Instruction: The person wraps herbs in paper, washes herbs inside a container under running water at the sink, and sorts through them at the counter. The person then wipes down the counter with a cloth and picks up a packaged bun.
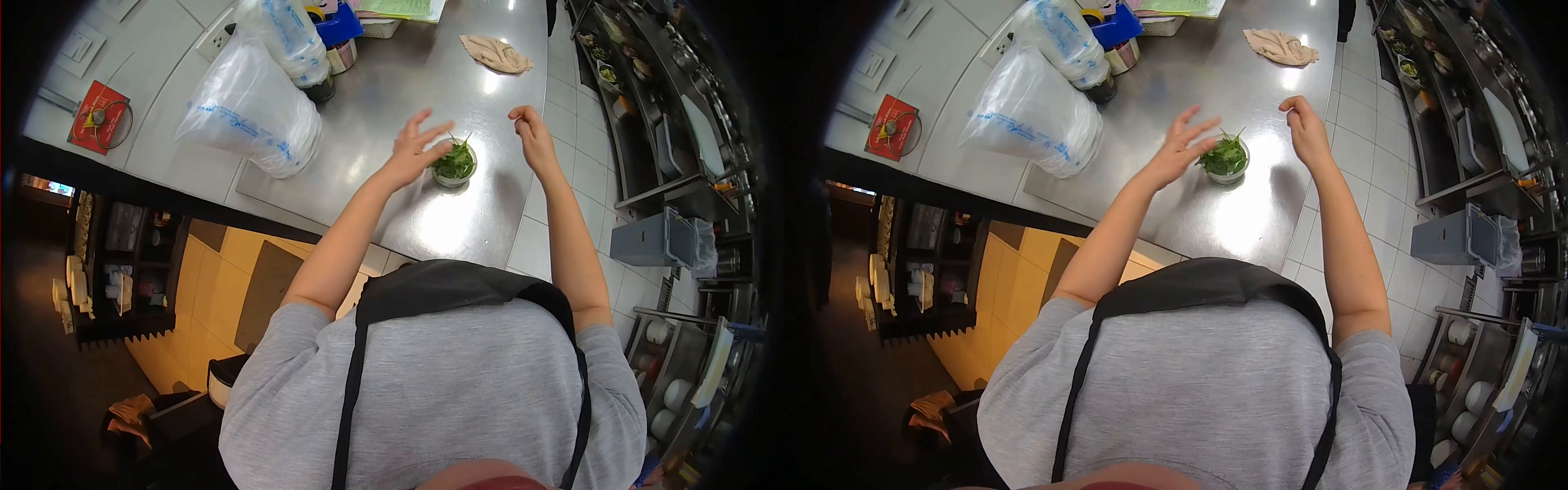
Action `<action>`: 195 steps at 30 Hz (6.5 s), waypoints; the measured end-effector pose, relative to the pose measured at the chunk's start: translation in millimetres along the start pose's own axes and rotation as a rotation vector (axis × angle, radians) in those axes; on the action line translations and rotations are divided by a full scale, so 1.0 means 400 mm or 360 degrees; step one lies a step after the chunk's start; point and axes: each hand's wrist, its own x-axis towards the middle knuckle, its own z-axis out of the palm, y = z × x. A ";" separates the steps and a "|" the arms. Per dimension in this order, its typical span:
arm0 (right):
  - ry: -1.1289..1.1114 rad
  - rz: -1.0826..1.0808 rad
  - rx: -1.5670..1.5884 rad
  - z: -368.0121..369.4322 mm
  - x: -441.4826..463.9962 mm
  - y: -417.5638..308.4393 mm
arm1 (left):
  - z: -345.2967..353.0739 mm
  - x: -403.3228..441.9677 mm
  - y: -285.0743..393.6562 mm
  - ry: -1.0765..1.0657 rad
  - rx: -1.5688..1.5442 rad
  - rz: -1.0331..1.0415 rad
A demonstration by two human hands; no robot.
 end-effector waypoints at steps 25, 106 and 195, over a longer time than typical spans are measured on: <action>-0.0981 -0.0702 -0.1327 0.077 0.045 -0.148 | 0.082 0.008 0.015 0.0429 0.0398 0.0238; -0.0475 -0.0127 -0.0535 0.058 -0.083 -0.147 | 0.026 0.089 -0.011 -0.0164 0.0223 0.0400; -0.0538 -0.0431 -0.0974 0.027 -0.113 -0.130 | 0.086 0.003 0.011 -0.0102 0.0278 0.0336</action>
